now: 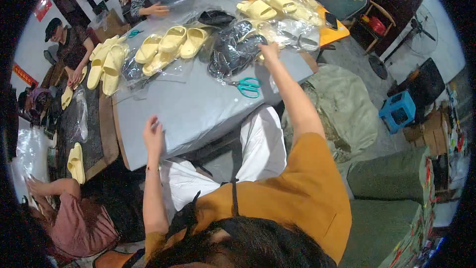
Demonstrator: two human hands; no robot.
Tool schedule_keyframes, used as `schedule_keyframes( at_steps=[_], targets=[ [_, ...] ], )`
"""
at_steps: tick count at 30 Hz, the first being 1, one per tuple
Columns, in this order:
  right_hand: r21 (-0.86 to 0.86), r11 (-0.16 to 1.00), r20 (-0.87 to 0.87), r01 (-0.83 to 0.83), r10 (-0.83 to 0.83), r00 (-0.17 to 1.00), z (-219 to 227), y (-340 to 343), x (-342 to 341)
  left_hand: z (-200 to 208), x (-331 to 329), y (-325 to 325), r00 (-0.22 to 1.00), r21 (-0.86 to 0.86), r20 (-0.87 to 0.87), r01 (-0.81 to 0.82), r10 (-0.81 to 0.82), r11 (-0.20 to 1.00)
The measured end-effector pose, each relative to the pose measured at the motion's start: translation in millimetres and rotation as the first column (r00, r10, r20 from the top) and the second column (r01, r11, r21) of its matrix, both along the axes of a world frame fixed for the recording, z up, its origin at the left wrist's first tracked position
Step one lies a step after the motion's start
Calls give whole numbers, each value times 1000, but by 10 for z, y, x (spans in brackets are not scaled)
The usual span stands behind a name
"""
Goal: The recorder is packing various pairs of plastic slippers into individual plastic bags, trimming loose threads with scissors, and then placing the packed items into a large bulk sack.
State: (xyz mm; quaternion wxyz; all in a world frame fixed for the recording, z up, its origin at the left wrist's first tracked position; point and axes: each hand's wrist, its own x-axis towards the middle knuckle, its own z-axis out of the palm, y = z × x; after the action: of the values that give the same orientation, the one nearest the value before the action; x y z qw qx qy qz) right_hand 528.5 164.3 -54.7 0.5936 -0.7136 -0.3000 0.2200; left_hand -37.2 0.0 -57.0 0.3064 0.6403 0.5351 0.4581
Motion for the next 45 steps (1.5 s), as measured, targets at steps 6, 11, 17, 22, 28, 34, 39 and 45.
schedule_keyframes(
  at_steps=[6, 11, 17, 22, 28, 34, 39, 45],
  targets=[
    [-5, 983, 398, 183, -166, 902, 225, 51, -1049, -188, 44, 119, 521, 182, -824, -127, 221, 975],
    [314, 809, 538, -497, 280, 795, 956, -29, -1791, -99, 119, 86, 553, 196, -798, -135, 238, 971],
    [-174, 825, 779, -538, 450, 436, 799, 68, -3520, -100, 59, 35, 564, 189, -790, -149, 241, 971],
    [-165, 632, 273, -757, 767, 581, 441, 464, -3505, -73, 192, 150, 582, 247, -769, -111, 264, 963],
    [-67, 520, 638, -852, 679, 364, 706, 127, -3649, -178, 46, 56, 579, 180, -778, -169, 245, 969],
    [-289, 558, 808, -778, 578, 114, 446, -61, -4061, -252, 16, 74, 560, 219, -782, -166, 274, 962],
    [-444, 732, 808, -517, 576, 121, 558, 213, -3842, -203, 84, 121, 582, 269, -755, -144, 302, 952],
    [-205, 319, 942, -925, 320, -99, 1376, -220, -3107, -301, 2, 4, 612, 253, -732, -165, 300, 953]
  ],
)
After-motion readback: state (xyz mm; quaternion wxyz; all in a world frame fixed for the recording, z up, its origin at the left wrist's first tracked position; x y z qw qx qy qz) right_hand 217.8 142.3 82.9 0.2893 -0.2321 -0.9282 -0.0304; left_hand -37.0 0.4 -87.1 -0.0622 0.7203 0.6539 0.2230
